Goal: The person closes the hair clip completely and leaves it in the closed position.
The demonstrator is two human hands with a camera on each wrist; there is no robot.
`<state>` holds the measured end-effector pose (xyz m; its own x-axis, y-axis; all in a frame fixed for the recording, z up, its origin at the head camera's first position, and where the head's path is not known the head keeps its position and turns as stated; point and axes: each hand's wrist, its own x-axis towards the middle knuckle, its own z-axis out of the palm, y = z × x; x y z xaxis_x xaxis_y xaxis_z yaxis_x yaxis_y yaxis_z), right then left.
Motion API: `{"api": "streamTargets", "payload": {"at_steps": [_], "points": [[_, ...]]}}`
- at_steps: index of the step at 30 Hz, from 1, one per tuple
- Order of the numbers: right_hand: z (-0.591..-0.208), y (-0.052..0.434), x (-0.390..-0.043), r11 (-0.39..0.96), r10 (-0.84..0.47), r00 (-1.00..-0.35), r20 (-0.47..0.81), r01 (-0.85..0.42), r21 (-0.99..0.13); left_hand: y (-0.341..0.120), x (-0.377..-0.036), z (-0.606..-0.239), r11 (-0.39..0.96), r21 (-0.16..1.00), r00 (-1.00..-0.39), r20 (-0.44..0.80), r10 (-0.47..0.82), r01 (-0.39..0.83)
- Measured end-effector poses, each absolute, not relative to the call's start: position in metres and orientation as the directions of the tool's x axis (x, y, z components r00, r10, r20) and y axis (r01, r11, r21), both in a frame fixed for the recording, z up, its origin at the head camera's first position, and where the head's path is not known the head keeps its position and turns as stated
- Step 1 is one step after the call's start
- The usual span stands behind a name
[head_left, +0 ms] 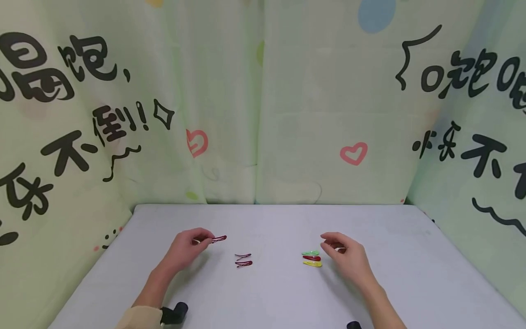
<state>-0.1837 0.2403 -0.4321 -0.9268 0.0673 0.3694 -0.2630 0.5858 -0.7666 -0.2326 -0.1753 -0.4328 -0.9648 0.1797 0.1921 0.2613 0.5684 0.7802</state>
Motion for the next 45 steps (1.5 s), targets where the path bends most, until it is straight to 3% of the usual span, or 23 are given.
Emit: {"api": "streamTargets", "payload": {"at_steps": [14, 29, 45], "points": [[-0.415, 0.232, -0.178, 0.562, 0.054, -0.913, 0.404, -0.307, -0.768, -0.157, -0.207, -0.408, 0.459, 0.838, -0.955, 0.269, 0.123, 0.295], [-0.399, 0.197, -0.174, 0.446, -0.044, -0.802, 0.595, -0.549, -0.707, -0.123, -0.193, -0.398, 0.338, 0.795, -0.864, 0.470, 0.181, 0.504], [-0.401, 0.147, -0.175, 0.343, -0.132, -0.786, 0.603, -0.608, -0.716, -0.088, -0.193, -0.403, 0.261, 0.772, -0.813, 0.525, 0.251, 0.579]]}}
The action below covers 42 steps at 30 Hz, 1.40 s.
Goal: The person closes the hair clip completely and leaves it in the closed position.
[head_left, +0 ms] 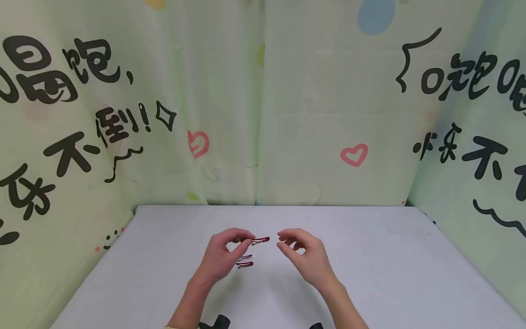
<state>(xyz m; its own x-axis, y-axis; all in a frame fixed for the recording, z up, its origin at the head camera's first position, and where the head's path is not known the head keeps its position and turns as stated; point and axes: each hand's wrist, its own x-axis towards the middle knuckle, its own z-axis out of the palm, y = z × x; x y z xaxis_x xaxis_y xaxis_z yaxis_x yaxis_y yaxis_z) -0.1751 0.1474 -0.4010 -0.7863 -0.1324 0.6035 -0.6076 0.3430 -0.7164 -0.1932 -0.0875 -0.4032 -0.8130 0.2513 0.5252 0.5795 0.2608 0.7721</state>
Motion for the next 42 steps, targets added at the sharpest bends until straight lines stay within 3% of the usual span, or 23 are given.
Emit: {"api": "streamTargets", "payload": {"at_steps": [16, 27, 42], "points": [[-0.400, 0.133, -0.176, 0.303, -0.134, -0.790, 0.599, -0.608, -0.734, -0.073, -0.188, -0.400, 0.139, 0.918, -0.907, 0.325, 0.268, 0.371], [-0.400, 0.135, -0.178, 0.287, -0.108, -0.783, 0.612, -0.614, -0.735, -0.076, -0.190, -0.401, 0.113, 0.927, -0.899, 0.309, 0.309, 0.358], [-0.402, 0.133, -0.177, 0.260, -0.119, -0.790, 0.601, -0.609, -0.749, -0.072, -0.190, -0.404, 0.144, 0.923, -0.919, 0.318, 0.232, 0.356]]}}
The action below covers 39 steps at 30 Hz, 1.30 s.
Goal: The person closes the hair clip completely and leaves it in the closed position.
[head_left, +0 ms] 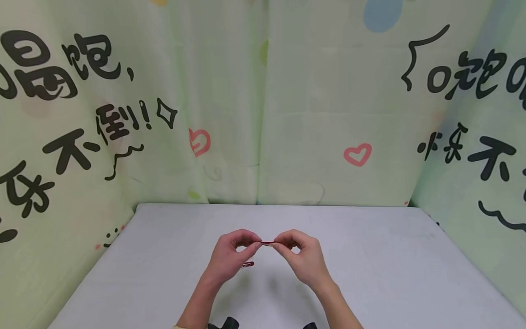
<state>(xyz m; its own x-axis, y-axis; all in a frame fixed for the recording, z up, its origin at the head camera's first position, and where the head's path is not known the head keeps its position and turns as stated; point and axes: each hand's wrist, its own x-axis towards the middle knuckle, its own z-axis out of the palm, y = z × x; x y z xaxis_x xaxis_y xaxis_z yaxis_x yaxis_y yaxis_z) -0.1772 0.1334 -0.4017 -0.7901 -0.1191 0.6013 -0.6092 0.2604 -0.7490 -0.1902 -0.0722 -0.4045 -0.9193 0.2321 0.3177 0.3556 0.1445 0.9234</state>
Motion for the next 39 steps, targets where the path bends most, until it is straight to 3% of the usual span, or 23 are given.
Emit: {"api": "streamTargets", "payload": {"at_steps": [16, 26, 34, 39], "points": [[-0.402, 0.132, -0.176, 0.307, -0.091, -0.842, 0.532, -0.532, -0.789, -0.063, -0.186, -0.406, 0.177, 0.920, -0.934, 0.331, 0.134, 0.351], [-0.403, 0.132, -0.179, 0.360, -0.058, -0.845, 0.532, -0.515, -0.778, -0.058, -0.187, -0.409, 0.226, 0.870, -0.899, 0.419, 0.129, 0.438], [-0.406, 0.131, -0.180, 0.352, -0.063, -0.826, 0.561, -0.544, -0.761, -0.058, -0.187, -0.410, 0.219, 0.884, -0.910, 0.396, 0.120, 0.413], [-0.409, 0.130, -0.182, 0.352, -0.096, -0.761, 0.641, -0.628, -0.694, -0.058, -0.187, -0.410, 0.216, 0.888, -0.914, 0.393, 0.099, 0.405]]}}
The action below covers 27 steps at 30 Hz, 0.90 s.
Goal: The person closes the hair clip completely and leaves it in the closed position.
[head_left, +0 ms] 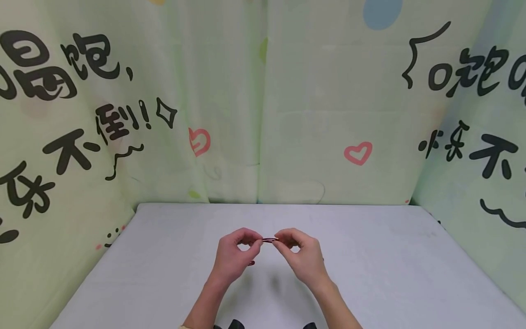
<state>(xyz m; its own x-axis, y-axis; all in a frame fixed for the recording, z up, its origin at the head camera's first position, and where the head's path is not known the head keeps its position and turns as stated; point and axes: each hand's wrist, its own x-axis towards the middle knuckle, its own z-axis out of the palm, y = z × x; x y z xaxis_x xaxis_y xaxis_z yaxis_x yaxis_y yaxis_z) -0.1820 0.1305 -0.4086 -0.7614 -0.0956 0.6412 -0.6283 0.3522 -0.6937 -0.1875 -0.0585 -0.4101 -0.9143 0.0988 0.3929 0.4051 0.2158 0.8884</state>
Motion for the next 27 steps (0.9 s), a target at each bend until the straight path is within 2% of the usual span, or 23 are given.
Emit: {"api": "streamTargets", "payload": {"at_steps": [10, 14, 19, 27], "points": [[-0.414, 0.131, -0.188, 0.373, -0.171, -0.578, 0.798, -0.788, -0.490, -0.060, -0.190, -0.413, 0.235, 0.895, -0.925, 0.373, 0.074, 0.380], [-0.418, 0.131, -0.191, 0.370, -0.182, -0.524, 0.832, -0.820, -0.436, -0.061, -0.192, -0.413, 0.236, 0.891, -0.921, 0.379, 0.085, 0.388], [-0.417, 0.132, -0.191, 0.383, -0.197, -0.525, 0.828, -0.819, -0.428, -0.063, -0.193, -0.413, 0.254, 0.884, -0.919, 0.379, 0.104, 0.393], [-0.422, 0.134, -0.191, 0.413, -0.206, -0.595, 0.776, -0.772, -0.483, -0.067, -0.196, -0.415, 0.258, 0.871, -0.908, 0.392, 0.149, 0.419]]}}
